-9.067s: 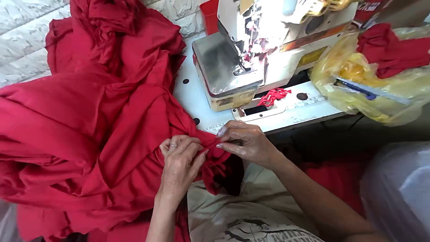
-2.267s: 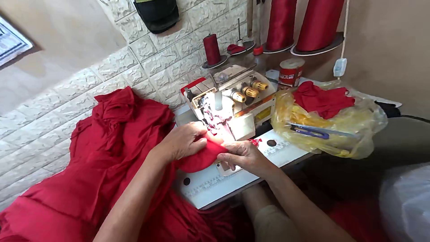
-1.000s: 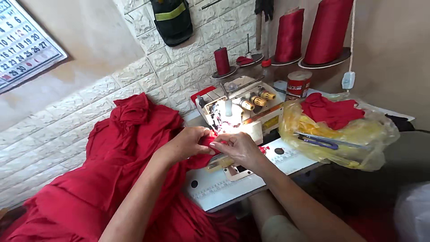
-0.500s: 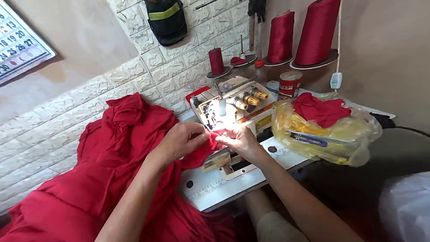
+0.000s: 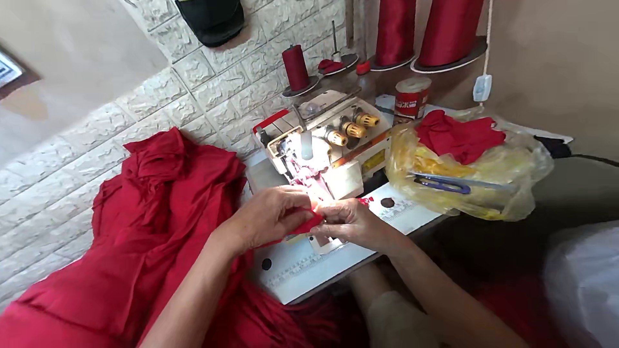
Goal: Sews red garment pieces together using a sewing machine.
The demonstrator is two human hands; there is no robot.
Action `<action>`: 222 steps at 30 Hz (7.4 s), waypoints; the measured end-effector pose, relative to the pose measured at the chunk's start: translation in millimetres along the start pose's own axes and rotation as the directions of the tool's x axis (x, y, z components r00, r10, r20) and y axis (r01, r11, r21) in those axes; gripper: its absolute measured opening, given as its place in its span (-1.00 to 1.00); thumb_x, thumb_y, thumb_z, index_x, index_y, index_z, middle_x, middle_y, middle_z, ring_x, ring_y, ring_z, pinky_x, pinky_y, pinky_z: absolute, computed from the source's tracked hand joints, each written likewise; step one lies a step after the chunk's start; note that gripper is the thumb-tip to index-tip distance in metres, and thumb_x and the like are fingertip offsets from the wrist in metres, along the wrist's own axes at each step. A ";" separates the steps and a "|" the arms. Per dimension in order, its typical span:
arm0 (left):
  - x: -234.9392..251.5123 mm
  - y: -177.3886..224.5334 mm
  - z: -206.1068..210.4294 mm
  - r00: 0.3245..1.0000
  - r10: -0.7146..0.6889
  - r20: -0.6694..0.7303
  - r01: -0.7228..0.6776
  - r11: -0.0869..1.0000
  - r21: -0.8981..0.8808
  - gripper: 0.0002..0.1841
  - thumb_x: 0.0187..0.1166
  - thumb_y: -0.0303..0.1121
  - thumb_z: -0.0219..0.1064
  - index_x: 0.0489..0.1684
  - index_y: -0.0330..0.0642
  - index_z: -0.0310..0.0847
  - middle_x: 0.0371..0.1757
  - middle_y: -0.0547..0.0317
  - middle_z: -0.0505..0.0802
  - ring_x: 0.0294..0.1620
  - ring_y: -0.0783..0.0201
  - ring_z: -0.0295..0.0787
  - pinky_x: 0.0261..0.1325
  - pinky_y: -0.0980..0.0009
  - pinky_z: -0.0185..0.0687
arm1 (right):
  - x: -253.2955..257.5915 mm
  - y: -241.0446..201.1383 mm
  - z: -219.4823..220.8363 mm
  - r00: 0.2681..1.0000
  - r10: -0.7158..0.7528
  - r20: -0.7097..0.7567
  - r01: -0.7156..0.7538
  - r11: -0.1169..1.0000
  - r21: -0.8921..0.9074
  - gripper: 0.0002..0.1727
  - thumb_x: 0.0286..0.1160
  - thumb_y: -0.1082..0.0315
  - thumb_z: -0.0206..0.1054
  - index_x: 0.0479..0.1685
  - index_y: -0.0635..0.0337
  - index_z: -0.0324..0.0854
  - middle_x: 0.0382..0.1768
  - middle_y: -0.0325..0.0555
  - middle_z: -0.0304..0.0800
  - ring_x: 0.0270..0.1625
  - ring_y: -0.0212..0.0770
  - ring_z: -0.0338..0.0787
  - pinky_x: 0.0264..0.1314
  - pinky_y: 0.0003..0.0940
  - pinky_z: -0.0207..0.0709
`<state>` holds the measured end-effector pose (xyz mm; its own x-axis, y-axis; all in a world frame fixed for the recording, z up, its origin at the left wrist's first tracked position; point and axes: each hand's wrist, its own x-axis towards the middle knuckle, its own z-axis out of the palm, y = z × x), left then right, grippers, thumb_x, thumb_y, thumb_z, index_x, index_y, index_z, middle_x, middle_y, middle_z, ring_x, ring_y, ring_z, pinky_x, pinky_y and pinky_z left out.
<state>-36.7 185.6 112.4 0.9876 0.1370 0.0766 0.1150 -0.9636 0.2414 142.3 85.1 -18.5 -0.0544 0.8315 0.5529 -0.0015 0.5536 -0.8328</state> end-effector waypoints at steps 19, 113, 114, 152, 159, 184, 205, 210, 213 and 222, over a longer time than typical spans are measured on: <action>-11.9 0.1 2.0 0.992 0.032 -0.124 -0.011 0.987 0.163 -0.72 0.63 -0.11 0.31 -0.26 -0.05 0.87 -0.16 0.32 0.89 0.17 0.26 0.70 0.32 0.10 0.40 | 8.3 1.6 -0.9 0.998 0.004 -0.070 -0.010 0.997 -0.077 -0.83 0.61 0.32 0.37 -0.02 0.18 0.80 -0.34 -0.39 0.84 -0.50 -0.68 0.62 -0.44 -0.76 0.51; -238.6 35.4 -81.4 0.321 -0.782 -0.534 0.940 0.333 0.077 -0.12 0.54 0.15 0.41 0.77 -0.22 0.27 0.60 -0.34 0.56 0.63 -0.45 0.40 0.51 -0.62 0.13 | 2.2 18.2 151.1 0.988 -0.004 0.157 0.043 0.969 -0.245 -0.72 0.68 0.24 0.26 -0.06 0.26 0.80 -0.20 -0.07 0.87 -0.23 -0.33 0.84 -0.08 -0.38 0.74; -242.8 21.8 -66.7 0.364 -0.794 -0.488 0.928 0.356 0.114 -0.15 0.51 0.12 0.46 0.74 -0.20 0.33 0.60 -0.30 0.57 0.62 -0.44 0.40 0.48 -0.62 0.16 | 8.1 20.2 161.9 0.985 0.015 0.174 0.033 0.962 -0.272 -0.67 0.72 0.19 0.23 0.00 0.26 0.80 -0.14 -0.04 0.87 -0.19 -0.27 0.85 -0.02 -0.31 0.74; -154.9 69.9 -23.2 0.760 -0.390 -0.520 0.560 0.799 0.219 -0.90 0.51 -0.32 0.47 -0.19 -0.11 0.85 -0.20 0.11 0.87 -0.14 0.15 0.83 -0.05 0.00 0.66 | -60.5 -23.3 59.2 0.958 0.195 0.209 -0.199 0.980 -0.001 -0.88 0.44 0.14 0.48 -0.36 -0.10 0.81 -0.43 -0.62 0.82 -0.37 -0.71 0.74 -0.33 -0.73 0.63; -107.5 -18.2 17.8 0.402 -0.665 -0.629 0.887 0.455 0.086 -0.76 0.65 -0.37 0.25 0.04 -0.36 0.72 -0.10 -0.28 0.87 0.07 -0.32 0.80 0.27 -0.38 0.41 | -61.1 -5.5 94.5 0.827 0.561 0.038 -0.506 0.713 0.486 -0.89 0.54 0.36 0.34 -0.15 0.14 0.77 -0.34 -0.24 0.89 -0.42 -0.49 0.77 -0.35 -0.61 0.66; -120.4 57.7 126.6 0.569 -0.647 -0.508 0.500 0.762 -0.411 -0.81 0.68 -0.28 0.31 -0.20 -0.18 0.77 -0.26 0.22 0.84 -0.28 0.49 0.77 -0.11 0.50 0.71 | -70.8 9.0 75.0 0.957 0.183 -0.224 -0.223 0.960 -0.170 -0.80 0.70 0.32 0.09 -0.23 0.10 0.61 -0.42 -0.38 0.73 -0.46 -0.55 0.65 -0.39 -0.64 0.55; -83.9 43.5 125.0 0.621 -0.461 -0.633 0.332 0.887 -0.320 -0.83 0.67 -0.44 0.28 -0.02 -0.20 0.81 -0.02 0.19 0.86 0.03 0.43 0.79 0.12 0.47 0.71 | -55.7 -0.7 78.5 0.943 0.292 -0.159 -0.274 0.954 0.125 -0.84 0.56 0.34 0.40 -0.09 0.23 0.82 -0.25 -0.28 0.93 -0.21 -0.52 0.86 -0.08 -0.60 0.75; -85.5 58.0 134.3 0.444 -0.553 -0.705 0.445 0.819 -0.362 -0.76 0.68 -0.20 0.33 -0.23 -0.20 0.72 -0.28 0.21 0.75 -0.33 0.40 0.67 -0.23 0.45 0.63 | -52.6 -1.0 76.3 0.920 0.383 -0.079 -0.336 0.877 0.343 -0.89 0.54 0.42 0.38 -0.17 0.18 0.82 -0.31 -0.28 0.91 -0.30 -0.52 0.80 -0.21 -0.63 0.67; -102.6 72.7 130.8 0.565 -0.671 -0.481 0.424 0.736 -0.528 -0.59 0.53 0.05 0.43 -0.40 -0.16 0.70 -0.45 0.30 0.72 -0.41 0.46 0.63 -0.28 0.44 0.56 | -48.5 2.7 80.4 0.955 0.287 -0.079 -0.271 0.948 0.166 -0.91 0.44 0.32 0.50 -0.24 0.13 0.83 -0.32 -0.34 0.87 -0.25 -0.52 0.81 -0.13 -0.61 0.72; -118.0 79.9 157.2 0.256 -0.748 -0.612 0.231 0.662 -0.713 -0.88 0.52 -0.51 0.35 -0.11 -0.35 0.71 -0.24 0.18 0.85 -0.24 0.44 0.80 -0.08 0.47 0.78 | -38.7 4.6 119.8 0.927 -0.322 -0.192 0.097 0.702 -0.705 -0.62 0.58 0.09 0.37 -0.49 0.18 0.70 -0.46 -0.09 0.71 -0.32 -0.19 0.68 0.00 -0.13 0.37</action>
<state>-127.3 56.3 -29.4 0.1018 0.8965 0.4312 0.2285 -0.4430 0.8669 24.8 50.0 -47.2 0.1420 0.6017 0.7860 0.6980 0.5022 -0.5105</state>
